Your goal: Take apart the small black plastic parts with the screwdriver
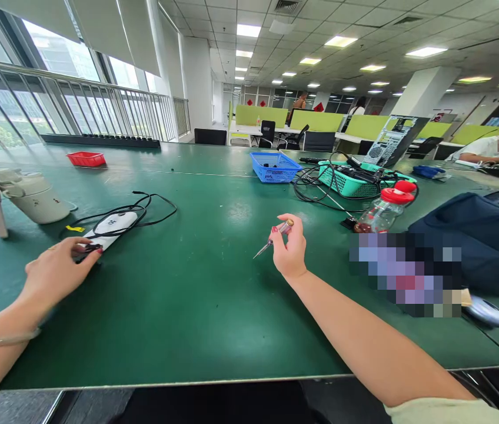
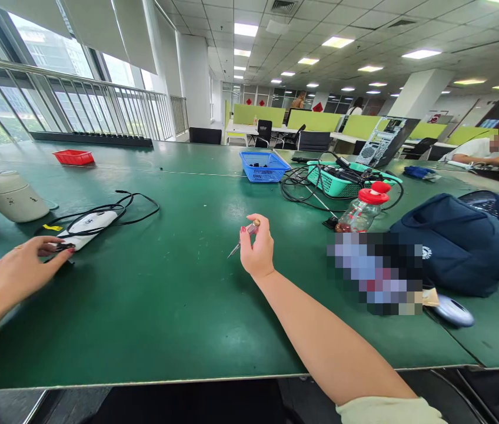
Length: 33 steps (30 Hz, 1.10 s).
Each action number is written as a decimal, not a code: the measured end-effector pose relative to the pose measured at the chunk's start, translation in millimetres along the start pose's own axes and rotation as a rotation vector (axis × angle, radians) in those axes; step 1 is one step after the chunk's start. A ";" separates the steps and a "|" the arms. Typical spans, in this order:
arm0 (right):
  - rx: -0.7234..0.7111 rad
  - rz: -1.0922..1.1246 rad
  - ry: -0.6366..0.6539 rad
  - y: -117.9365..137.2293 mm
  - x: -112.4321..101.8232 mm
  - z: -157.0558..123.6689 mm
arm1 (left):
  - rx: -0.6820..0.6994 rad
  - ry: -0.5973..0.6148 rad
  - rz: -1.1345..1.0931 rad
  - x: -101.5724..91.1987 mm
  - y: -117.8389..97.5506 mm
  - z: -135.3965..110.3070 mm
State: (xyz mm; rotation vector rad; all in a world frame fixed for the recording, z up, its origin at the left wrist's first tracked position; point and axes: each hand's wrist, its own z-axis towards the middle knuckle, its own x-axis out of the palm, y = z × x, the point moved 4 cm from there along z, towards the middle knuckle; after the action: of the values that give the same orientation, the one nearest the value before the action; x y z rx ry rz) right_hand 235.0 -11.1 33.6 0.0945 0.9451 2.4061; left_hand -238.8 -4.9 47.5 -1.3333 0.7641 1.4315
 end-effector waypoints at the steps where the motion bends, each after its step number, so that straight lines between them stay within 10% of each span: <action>1: 0.002 -0.002 0.002 -0.4 0.0 0.1 | -0.014 -0.053 -0.062 -3.8 2.7 -0.2; 6: 0.001 -0.012 0.011 0.5 0.2 -0.6 | -0.101 -0.176 -0.377 -21.6 12.3 -8.8; 16: -0.009 -0.018 0.038 1.8 -0.3 -0.3 | 0.001 0.061 -0.606 -10.4 44.8 -3.4; 33: 0.002 -0.015 0.060 1.0 0.1 -0.6 | 0.228 0.089 -0.247 -6.4 42.0 3.4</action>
State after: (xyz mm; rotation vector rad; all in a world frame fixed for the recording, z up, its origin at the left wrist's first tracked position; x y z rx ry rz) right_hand 234.3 -12.0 33.8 0.0161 0.9715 2.4065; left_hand -280.0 -16.1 47.0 -1.2718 0.7668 1.0642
